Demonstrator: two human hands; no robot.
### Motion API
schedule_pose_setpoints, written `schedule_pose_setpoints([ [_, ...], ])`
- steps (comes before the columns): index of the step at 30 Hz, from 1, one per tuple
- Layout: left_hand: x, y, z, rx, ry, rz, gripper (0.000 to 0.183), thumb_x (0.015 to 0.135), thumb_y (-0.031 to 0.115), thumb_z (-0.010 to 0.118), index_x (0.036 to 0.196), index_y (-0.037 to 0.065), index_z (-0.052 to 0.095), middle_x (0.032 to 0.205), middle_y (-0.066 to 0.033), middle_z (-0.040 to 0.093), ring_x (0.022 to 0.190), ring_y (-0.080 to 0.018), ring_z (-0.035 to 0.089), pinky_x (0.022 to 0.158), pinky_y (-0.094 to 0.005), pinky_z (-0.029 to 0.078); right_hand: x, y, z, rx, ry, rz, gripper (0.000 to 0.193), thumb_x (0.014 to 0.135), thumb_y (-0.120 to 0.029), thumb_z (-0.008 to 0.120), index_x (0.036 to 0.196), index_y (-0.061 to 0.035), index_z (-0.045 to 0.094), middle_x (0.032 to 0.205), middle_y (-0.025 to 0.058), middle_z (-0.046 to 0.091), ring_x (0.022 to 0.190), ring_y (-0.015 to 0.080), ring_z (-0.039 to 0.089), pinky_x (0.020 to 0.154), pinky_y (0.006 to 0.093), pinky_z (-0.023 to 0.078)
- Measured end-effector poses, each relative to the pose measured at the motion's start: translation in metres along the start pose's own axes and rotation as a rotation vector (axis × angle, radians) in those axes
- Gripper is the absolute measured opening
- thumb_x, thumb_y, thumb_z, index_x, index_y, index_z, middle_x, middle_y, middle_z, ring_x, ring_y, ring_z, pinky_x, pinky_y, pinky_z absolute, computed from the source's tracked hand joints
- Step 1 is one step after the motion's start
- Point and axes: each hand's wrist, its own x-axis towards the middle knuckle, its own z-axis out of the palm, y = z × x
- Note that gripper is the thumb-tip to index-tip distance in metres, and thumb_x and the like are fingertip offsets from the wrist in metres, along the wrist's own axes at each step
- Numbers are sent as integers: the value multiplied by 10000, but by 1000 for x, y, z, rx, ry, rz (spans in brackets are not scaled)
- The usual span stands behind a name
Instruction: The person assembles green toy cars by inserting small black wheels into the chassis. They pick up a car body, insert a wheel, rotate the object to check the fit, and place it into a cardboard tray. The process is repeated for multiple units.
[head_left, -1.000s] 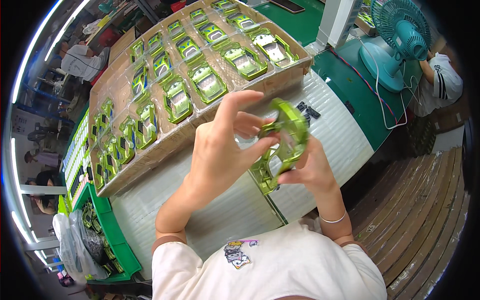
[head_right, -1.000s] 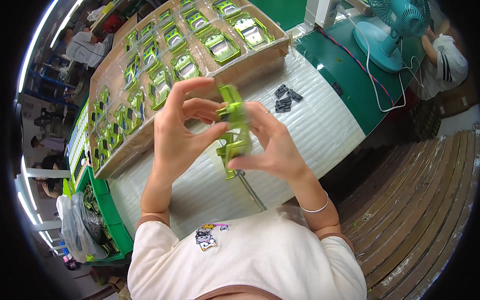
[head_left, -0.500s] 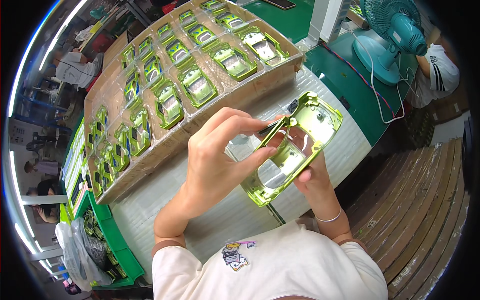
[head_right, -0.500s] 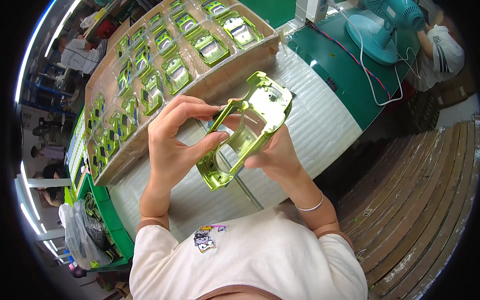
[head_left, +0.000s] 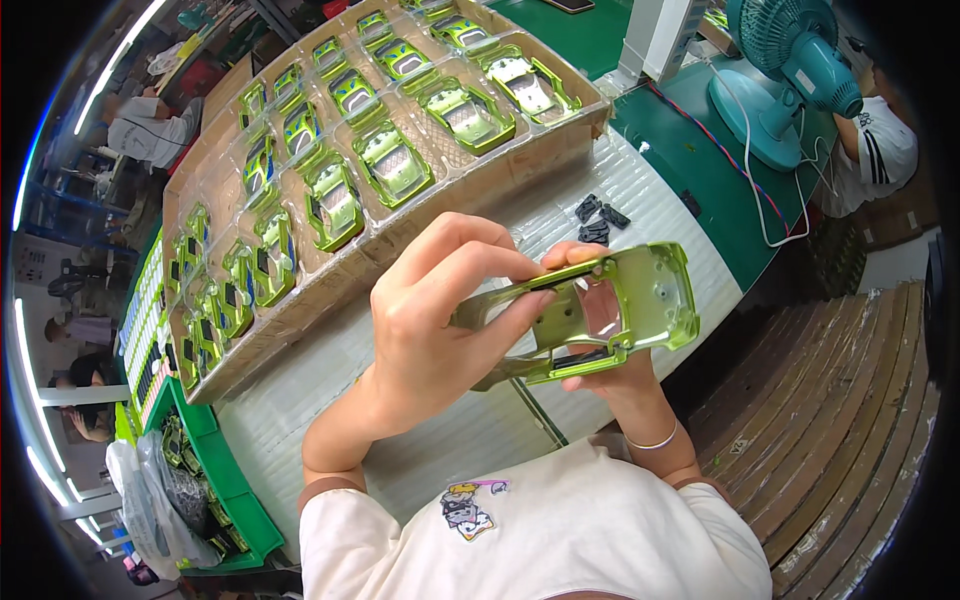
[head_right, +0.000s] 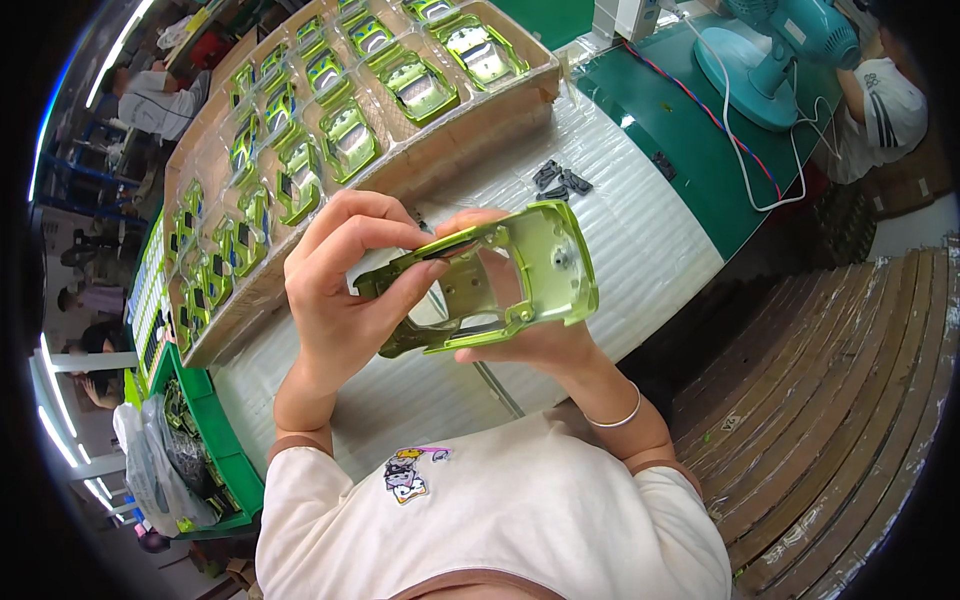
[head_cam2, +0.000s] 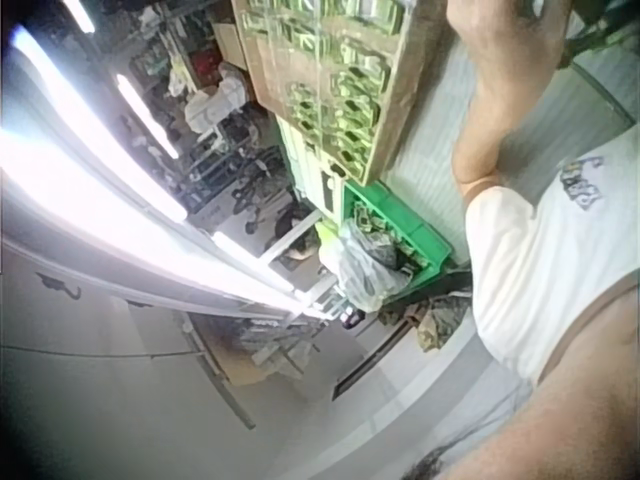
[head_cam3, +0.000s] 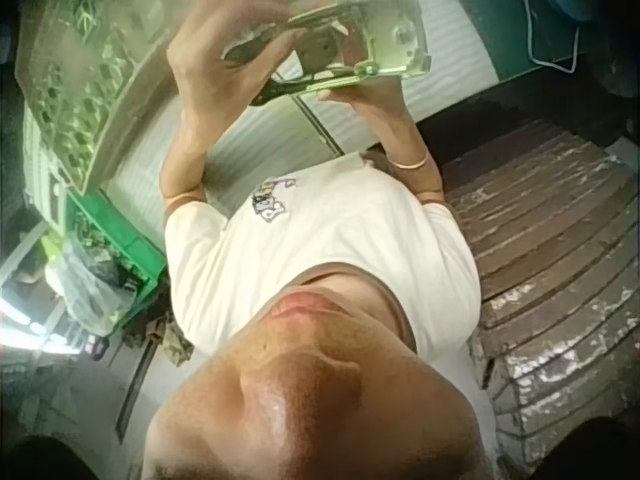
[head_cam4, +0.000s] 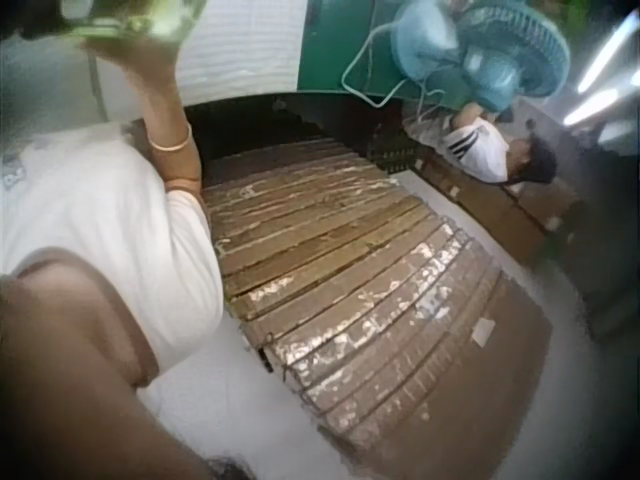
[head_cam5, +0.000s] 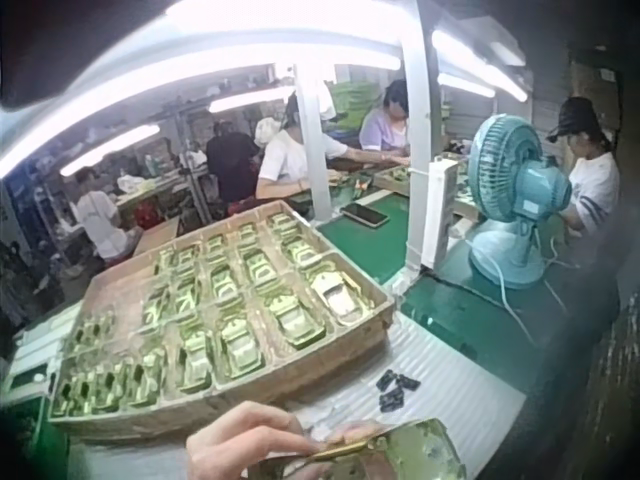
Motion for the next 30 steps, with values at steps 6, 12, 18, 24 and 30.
schedule_pose_setpoints([
  [6,-1,2,-1,-4,-7,84,226,599,-22,729,790,18,616,776,-85,572,687,-169,559,578,-251,445,3,-1,2,-200,-26,-197,830,543,-299,847,1188,-63,381,1134,83,423,1097,213,430,932,347,389],
  [12,1,4,-3,-27,-45,113,230,603,-14,736,800,-2,619,761,-103,583,669,-166,563,560,-245,445,-2,-7,4,-455,38,-238,796,533,-323,847,1148,-63,414,1068,88,482,1015,222,480,871,337,426],
  [18,-1,0,-1,4,-20,139,230,592,2,741,786,10,618,740,-97,586,630,-180,568,524,-258,445,-3,-7,12,-485,131,-231,729,522,-269,857,1098,-58,464,1032,89,520,984,216,510,841,319,444],
  [24,-2,-1,3,29,18,142,228,581,4,740,769,26,614,706,-83,582,614,-193,571,519,-271,453,-1,-5,12,-578,130,-308,705,526,-250,855,1088,-54,477,1030,96,525,973,218,517,834,322,443],
  [30,-1,-9,8,62,23,123,207,609,-29,725,779,9,612,736,-97,590,635,-187,581,553,-250,467,-1,-1,7,-615,169,-243,701,540,-251,847,1097,-44,476,1035,107,524,957,228,518,815,314,434],
])
